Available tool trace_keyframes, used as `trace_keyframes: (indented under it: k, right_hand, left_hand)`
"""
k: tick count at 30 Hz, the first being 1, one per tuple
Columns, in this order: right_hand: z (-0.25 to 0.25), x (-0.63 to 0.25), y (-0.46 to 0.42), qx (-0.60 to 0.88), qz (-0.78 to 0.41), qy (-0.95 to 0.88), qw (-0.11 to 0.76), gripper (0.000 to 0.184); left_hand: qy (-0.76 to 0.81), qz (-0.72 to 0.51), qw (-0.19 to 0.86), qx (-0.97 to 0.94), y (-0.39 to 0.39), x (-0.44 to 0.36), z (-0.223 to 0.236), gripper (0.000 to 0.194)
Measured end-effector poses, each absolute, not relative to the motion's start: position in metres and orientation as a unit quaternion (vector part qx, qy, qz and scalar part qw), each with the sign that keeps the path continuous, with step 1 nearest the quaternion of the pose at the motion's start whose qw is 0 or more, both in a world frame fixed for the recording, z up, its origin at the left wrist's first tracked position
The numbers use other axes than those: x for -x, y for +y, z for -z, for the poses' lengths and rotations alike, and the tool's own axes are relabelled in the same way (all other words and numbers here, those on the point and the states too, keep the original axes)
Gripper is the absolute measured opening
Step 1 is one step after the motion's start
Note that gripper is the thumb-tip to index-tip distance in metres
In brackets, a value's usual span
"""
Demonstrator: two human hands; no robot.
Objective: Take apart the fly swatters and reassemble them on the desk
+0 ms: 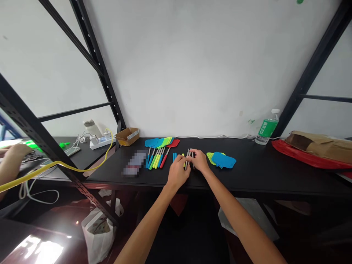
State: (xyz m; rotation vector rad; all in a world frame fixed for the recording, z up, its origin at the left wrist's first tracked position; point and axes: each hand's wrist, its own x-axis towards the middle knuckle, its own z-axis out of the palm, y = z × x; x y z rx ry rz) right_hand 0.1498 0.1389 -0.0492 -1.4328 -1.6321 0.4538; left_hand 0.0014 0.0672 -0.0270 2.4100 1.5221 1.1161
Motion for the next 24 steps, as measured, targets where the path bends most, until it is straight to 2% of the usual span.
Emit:
trace_keyframes:
  k: [5,9,16,21,24]
  right_hand:
    - [0.048,-0.144,0.135,0.582,-0.141,-0.68,0.423,0.036]
    - [0.047,-0.144,0.132,0.587,-0.155,-0.673,0.423,0.039]
    - [0.047,-0.142,0.131,0.579,-0.146,-0.679,0.427,0.033]
    - [0.042,-0.144,0.13,0.55,-0.191,-0.646,0.494,0.026]
    - [0.032,-0.141,0.128,0.499,-0.336,-0.543,0.586,0.022]
  left_hand:
    - [0.674,-0.24,-0.101,-0.691,0.087,0.044,0.012,0.03]
    - [0.717,-0.133,-0.106,-0.676,0.102,0.06,0.012,0.029]
    - [0.705,-0.138,-0.129,-0.683,0.098,0.047,0.014,0.031]
    - [0.703,-0.149,-0.108,-0.687,0.081,0.032,0.003,0.032]
    - [0.675,-0.159,-0.095,-0.714,0.066,0.014,-0.003,0.031]
